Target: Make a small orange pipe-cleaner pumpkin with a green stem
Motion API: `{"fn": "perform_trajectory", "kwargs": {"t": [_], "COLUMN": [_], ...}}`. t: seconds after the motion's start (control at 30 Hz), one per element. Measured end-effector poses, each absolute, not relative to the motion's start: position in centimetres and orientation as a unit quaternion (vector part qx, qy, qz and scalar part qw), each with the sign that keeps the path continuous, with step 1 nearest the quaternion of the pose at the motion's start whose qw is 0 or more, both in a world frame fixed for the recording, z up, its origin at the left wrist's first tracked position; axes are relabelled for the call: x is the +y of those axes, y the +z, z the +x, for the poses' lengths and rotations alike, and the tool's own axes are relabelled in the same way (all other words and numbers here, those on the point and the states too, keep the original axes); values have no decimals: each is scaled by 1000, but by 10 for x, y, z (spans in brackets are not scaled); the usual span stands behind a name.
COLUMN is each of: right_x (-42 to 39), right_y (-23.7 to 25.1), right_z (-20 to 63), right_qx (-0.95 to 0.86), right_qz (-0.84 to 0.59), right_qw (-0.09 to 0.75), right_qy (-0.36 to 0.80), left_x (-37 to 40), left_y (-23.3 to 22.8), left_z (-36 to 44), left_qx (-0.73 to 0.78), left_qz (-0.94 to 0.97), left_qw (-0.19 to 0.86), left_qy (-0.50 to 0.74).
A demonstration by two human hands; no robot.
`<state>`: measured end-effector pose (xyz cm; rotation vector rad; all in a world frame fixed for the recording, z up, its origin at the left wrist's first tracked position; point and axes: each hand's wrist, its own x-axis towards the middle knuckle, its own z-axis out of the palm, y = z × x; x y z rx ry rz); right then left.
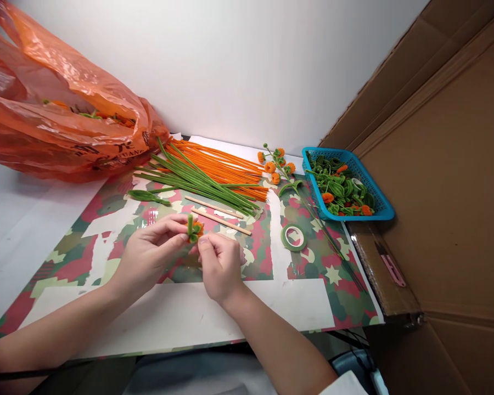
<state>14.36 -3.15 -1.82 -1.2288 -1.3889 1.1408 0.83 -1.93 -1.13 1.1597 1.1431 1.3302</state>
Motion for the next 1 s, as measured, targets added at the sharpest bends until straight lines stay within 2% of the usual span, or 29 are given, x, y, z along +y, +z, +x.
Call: {"fn": "perform_trajectory", "kwargs": {"t": [0.13,0.33,0.47,0.63,0.73,0.8,0.9,1.0], "right_x": [-31,-28,-25,-26,-27,-27,-27,-25], "right_y": [-16,-16,-21,-23,-22,-22,-20,-16], "right_z": [146,143,142,140,141,144,152,159], "right_qx": [-551,-527,-483,-477,-487,-495,-544,-639], "right_qz": [-493,-530,-510,-500,-500,-495,-483,-452], "right_qw": [486,450,446,462,469,494,532,517], "right_qy": [465,489,555,557,541,516,433,347], "left_x": [-18,-18,-17,-13,-12,-13,-15,-17], "left_y": [-13,-12,-14,-14,-14,-14,-15,-13], "left_z": [7,7,6,5,4,2,0,0], "left_qx": [477,482,490,476,456,462,458,430], "left_qz": [482,452,391,310,307,340,405,439], "left_qw": [491,521,572,654,675,649,606,608], "left_qy": [547,540,529,499,493,500,509,503]}}
